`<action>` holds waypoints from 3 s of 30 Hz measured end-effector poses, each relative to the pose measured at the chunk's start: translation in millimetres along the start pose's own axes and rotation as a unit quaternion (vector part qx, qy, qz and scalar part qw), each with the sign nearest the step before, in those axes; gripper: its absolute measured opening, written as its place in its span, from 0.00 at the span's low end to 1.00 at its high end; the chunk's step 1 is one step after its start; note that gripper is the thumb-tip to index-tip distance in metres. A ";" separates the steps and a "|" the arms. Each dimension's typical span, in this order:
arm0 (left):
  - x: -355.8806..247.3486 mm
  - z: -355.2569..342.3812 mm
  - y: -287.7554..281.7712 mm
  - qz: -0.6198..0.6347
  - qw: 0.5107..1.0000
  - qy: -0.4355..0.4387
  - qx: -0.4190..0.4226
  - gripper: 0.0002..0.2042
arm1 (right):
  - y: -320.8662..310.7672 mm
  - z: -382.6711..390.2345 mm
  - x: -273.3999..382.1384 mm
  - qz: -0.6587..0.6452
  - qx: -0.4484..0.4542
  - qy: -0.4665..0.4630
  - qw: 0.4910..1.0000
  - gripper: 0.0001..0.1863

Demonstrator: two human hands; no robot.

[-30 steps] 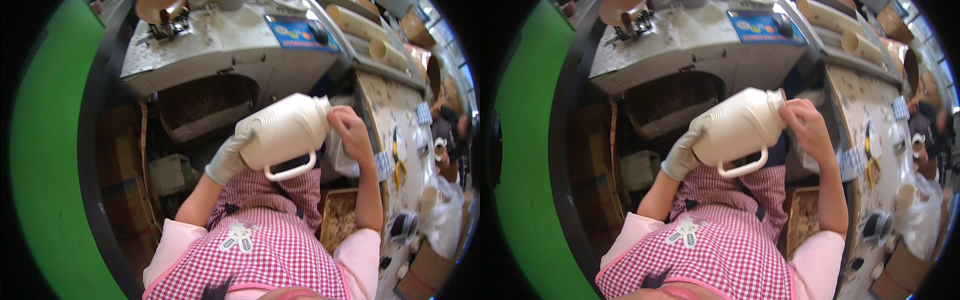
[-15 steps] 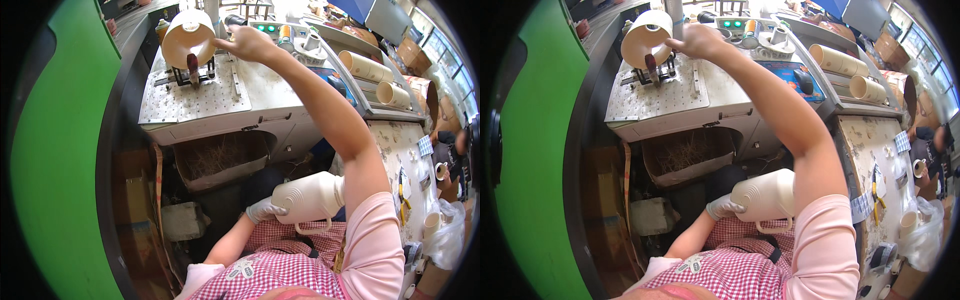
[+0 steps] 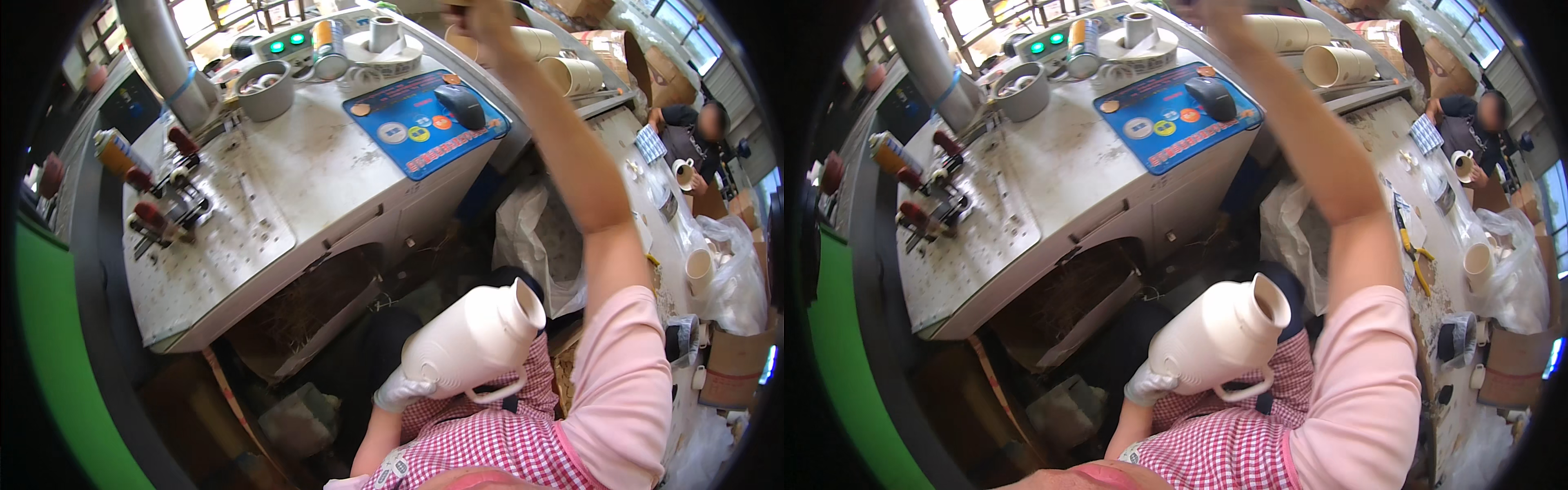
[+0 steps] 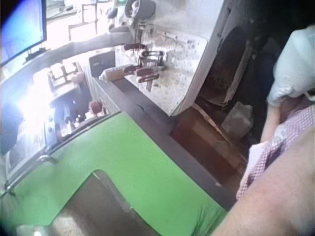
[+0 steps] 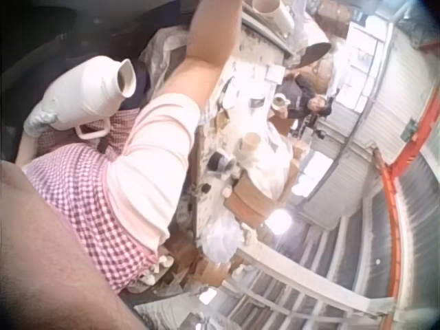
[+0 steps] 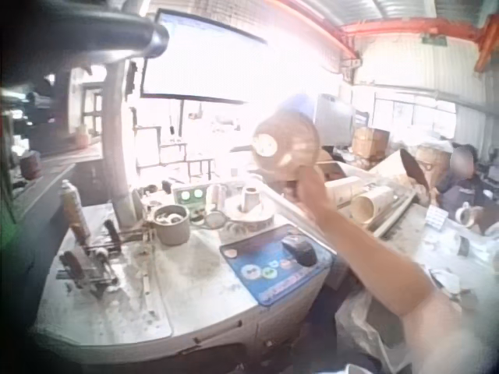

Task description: The person repeatedly handles a white ceramic pitcher, using a small tool to smooth the interior and a sanding pad to finish the exterior. The person places the pitcher on a nearby machine, then retrieves it to continue smoothing and sanding.

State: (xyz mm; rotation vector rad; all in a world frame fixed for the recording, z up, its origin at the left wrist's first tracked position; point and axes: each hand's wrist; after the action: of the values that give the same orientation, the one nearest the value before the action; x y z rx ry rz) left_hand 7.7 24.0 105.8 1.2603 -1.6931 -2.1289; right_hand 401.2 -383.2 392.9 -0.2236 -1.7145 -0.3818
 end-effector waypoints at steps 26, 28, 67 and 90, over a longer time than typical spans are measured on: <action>-17.2 -84.3 15.4 0.012 0.952 -0.270 -0.143 0.33 | -270.9 -225.0 -108.7 0.581 -0.418 0.026 0.698 0.17; -12.5 -92.7 8.1 -0.008 0.954 -0.280 -0.105 0.33 | -282.6 -237.5 -119.4 0.628 -0.415 0.023 0.658 0.18; 16.6 -54.8 7.4 -0.050 0.973 -0.100 -0.202 0.43 | -176.1 210.4 -52.3 0.440 -0.053 -0.160 0.882 0.21; 73.9 34.4 127.1 -0.106 0.952 0.196 -0.209 0.25 | -387.0 727.2 -283.3 0.624 -0.288 0.351 0.636 0.14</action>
State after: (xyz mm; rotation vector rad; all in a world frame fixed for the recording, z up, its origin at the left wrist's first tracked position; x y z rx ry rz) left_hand -109.8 -38.1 177.5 1.6377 -0.9268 -2.0146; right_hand -352.8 -451.0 -38.0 -1.4341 -0.3187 0.0852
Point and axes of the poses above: each hand's wrist, its own z-axis away from the middle knuckle, its own y-axis out of the palm, x = y × z, and after that the axes turned 15 degrees about y, right-handed
